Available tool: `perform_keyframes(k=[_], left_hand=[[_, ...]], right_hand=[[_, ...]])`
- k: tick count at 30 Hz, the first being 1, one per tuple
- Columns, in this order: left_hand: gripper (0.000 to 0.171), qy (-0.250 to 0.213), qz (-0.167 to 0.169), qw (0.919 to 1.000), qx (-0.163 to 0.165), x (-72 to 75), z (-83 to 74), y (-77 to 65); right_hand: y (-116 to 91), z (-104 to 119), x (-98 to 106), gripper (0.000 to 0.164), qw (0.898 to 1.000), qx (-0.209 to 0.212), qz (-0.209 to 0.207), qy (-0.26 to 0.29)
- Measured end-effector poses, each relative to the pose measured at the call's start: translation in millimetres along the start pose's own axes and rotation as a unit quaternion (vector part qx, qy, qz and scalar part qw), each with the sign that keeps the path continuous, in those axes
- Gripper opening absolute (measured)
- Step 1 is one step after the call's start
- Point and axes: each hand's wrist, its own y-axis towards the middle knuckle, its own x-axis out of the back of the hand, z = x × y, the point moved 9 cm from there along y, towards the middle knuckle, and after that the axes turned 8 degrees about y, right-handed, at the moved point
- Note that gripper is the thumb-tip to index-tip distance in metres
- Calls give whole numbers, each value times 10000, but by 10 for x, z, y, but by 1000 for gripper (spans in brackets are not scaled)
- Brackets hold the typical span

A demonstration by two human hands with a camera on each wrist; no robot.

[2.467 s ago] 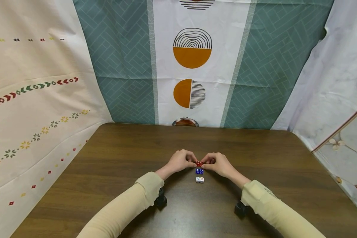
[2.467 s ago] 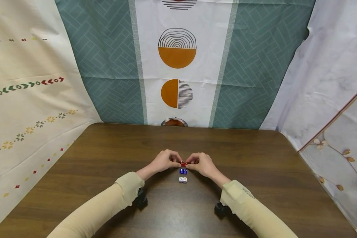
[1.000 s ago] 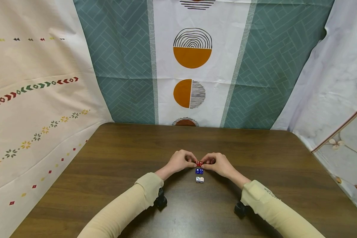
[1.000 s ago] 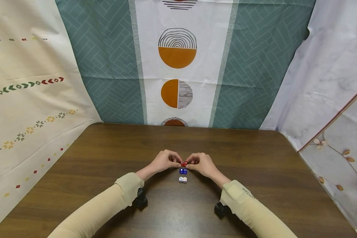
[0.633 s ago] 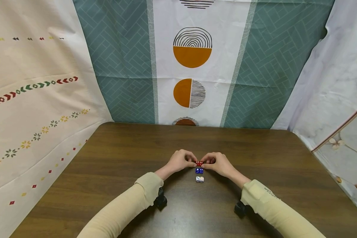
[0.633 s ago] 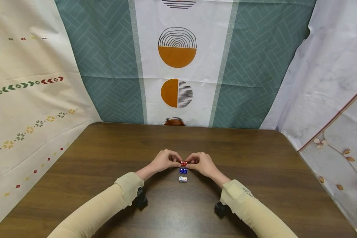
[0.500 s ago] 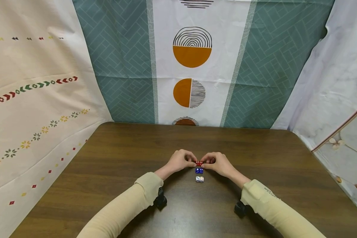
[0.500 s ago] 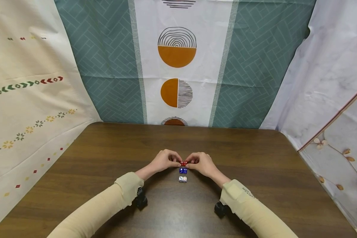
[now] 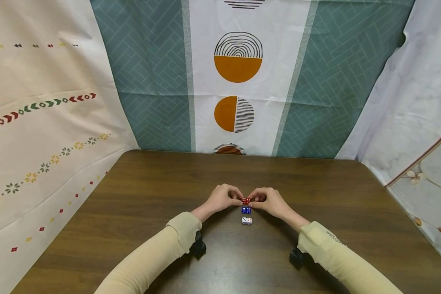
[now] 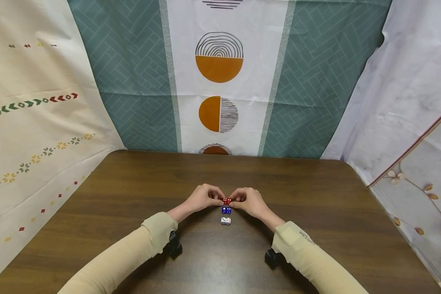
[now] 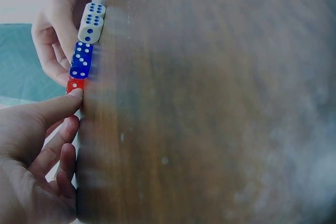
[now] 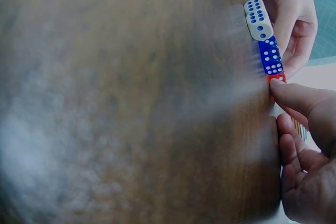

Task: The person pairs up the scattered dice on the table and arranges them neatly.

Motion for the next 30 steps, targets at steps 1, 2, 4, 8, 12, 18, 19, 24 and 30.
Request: perform_keyframes(k=[1, 2, 4, 8, 12, 18, 19, 24, 30], left_hand=[[9, 6, -2, 10000, 1, -1, 1, 1], [9, 7, -1, 10000, 6, -4, 4, 2], [9, 15, -2, 10000, 8, -7, 7, 3], [9, 19, -23, 10000, -8, -3, 8, 11], [9, 13, -61, 10000, -45, 9, 1, 18], [8, 11, -70, 10000, -15, 5, 0, 3], [8, 8, -73, 10000, -15, 4, -1, 0], [8, -3, -87, 10000, -16, 11, -12, -10], [9, -6, -86, 10000, -14, 11, -6, -8]], right_hand=[[-3, -1, 1, 12, 10000, -10, 2, 13], [-4, -1, 1, 12, 10000, 1, 3, -7], [-8, 0, 2, 12, 10000, 4, -4, -10], [-6, 13, 10, 13, 10000, 57, -25, -36], [0, 20, 17, 13, 10000, 83, -44, -27], [-3, 1, 6, 14, 10000, 27, -45, -26], [-5, -1, 5, 13, 10000, 30, -46, -25], [-4, -13, 4, 12, 10000, 20, -66, -26], [-3, 2, 12, 12, 10000, 25, -82, -26]])
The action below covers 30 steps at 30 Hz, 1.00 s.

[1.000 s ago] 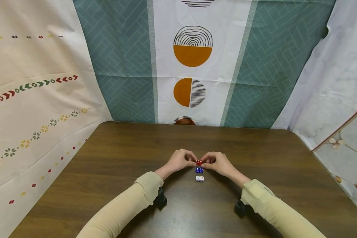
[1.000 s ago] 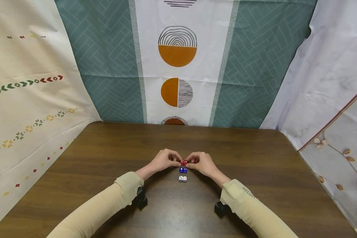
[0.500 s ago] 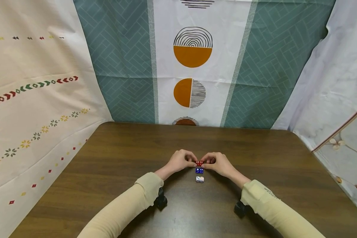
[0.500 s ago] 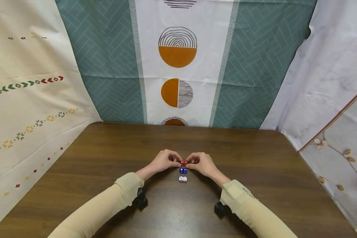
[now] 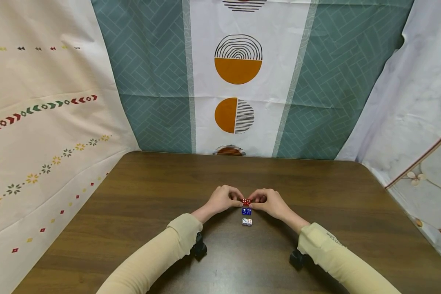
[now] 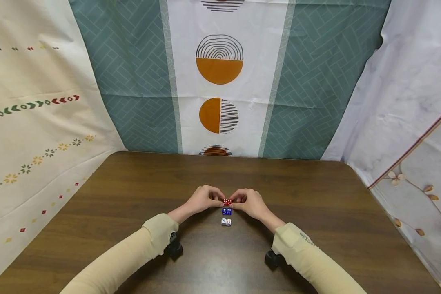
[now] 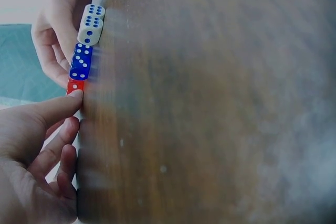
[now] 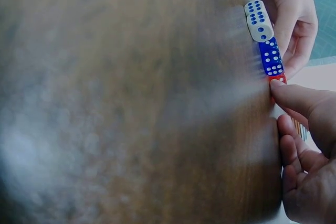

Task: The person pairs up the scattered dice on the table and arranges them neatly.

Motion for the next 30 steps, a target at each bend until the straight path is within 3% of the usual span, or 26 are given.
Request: perform_keyframes(k=[24, 30], left_hand=[[10, -24, -27, 10000, 8, -6, 22, 1], [14, -105, 134, 9998, -45, -6, 42, -7]], right_hand=[[20, -23, -14, 14, 10000, 16, 30, 27], [-13, -18, 14, 22, 9999, 43, 157, 21]])
